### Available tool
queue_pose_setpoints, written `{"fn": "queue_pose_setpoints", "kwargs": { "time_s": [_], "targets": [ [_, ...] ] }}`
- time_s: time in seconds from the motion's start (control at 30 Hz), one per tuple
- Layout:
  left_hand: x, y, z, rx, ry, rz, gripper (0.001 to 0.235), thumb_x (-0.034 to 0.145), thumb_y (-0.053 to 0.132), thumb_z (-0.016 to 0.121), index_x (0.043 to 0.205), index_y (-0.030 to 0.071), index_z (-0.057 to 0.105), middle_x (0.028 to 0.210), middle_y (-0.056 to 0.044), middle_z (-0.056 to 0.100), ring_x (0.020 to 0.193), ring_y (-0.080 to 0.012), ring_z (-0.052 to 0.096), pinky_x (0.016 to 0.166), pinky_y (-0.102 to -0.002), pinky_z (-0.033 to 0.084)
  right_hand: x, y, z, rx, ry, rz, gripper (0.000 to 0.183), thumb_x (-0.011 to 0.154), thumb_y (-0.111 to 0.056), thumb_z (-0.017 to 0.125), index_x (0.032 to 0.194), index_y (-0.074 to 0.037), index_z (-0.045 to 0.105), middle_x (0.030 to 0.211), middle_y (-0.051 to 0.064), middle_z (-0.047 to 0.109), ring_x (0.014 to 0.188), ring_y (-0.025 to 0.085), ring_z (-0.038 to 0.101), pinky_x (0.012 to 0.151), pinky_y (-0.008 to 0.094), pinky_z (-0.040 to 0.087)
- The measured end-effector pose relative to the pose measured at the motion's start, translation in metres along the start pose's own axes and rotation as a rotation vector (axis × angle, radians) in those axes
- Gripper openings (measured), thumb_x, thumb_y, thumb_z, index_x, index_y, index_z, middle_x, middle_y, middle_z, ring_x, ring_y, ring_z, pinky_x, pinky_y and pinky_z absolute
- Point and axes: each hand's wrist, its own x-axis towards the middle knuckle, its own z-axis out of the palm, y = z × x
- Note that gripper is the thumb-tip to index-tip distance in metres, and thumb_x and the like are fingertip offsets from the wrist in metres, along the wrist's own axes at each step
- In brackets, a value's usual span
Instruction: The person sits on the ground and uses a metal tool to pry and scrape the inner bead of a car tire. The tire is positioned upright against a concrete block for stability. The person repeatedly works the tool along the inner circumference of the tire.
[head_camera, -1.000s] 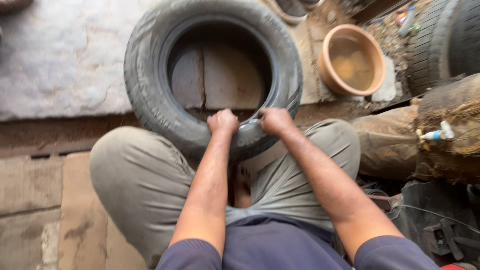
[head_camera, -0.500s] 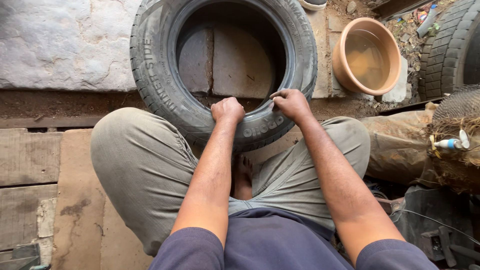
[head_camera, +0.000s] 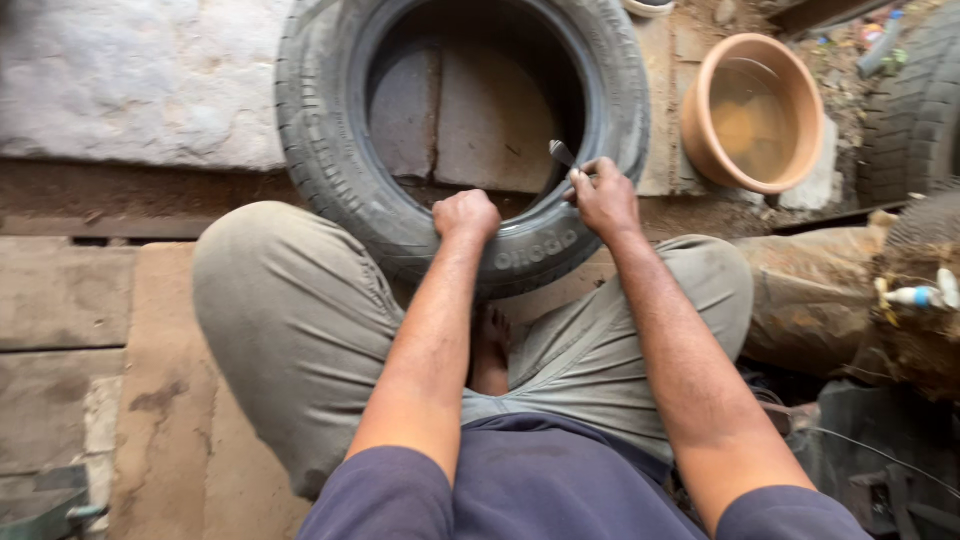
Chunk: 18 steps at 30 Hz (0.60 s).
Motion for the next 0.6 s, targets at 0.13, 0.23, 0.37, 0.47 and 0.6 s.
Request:
{"fn": "queue_pose_setpoints", "kwargs": {
  "time_s": [0.13,0.23,0.37,0.47,0.6],
  "targets": [
    [-0.005,0.001,0.0,0.032,-0.01,0.002,0.031,0.093,0.023,0.06,0.117,0.013,0.077,0.124,-0.01,0.074,0.116,-0.0256,0.071,0.099,-0.041,0.052,0.007,0.008,0.007,0.451,-0.18,0.116,0.024,0.105,-0.026,0.058,0.108,-0.005,0.068,0.079,0.007,0.069,0.071,0.019,0.068,0.067,0.032,0.057],
    [-0.007,0.002,-0.002,0.036,-0.019,-0.012,0.031,0.094,0.023,0.06,0.117,0.013,0.077,0.123,-0.01,0.075,0.115,-0.025,0.071,0.098,-0.04,0.053,0.011,0.013,0.014,0.443,-0.252,0.095,0.021,0.104,-0.024,0.061,0.106,-0.005,0.071,0.079,0.002,0.067,0.068,0.013,0.065,0.066,0.028,0.057],
    [-0.007,0.002,-0.003,0.031,-0.017,-0.003,0.031,0.094,0.027,0.061,0.117,0.013,0.077,0.124,-0.01,0.074,0.116,-0.0254,0.07,0.098,-0.04,0.053,0.015,0.023,0.027,0.45,-0.366,0.086,0.014,0.099,-0.016,0.062,0.103,-0.004,0.069,0.084,0.004,0.072,0.069,0.014,0.069,0.066,0.028,0.06],
    [-0.007,0.003,-0.004,0.034,-0.008,-0.01,0.032,0.093,0.028,0.063,0.117,0.013,0.077,0.124,-0.01,0.073,0.117,-0.0244,0.069,0.099,-0.04,0.052,0.013,0.024,0.035,0.404,-0.44,0.072,0.016,0.098,-0.014,0.062,0.101,-0.002,0.072,0.086,0.008,0.075,0.072,0.013,0.071,0.068,0.028,0.062],
    [-0.01,0.004,-0.007,0.04,-0.033,-0.025,0.031,0.093,0.026,0.063,0.118,0.014,0.077,0.125,-0.008,0.074,0.118,-0.0229,0.07,0.1,-0.039,0.052,0.004,0.017,0.038,0.32,-0.474,0.006,0.023,0.097,-0.022,0.064,0.107,-0.004,0.074,0.091,0.002,0.077,0.075,0.009,0.07,0.07,0.027,0.061]
  ]
}}
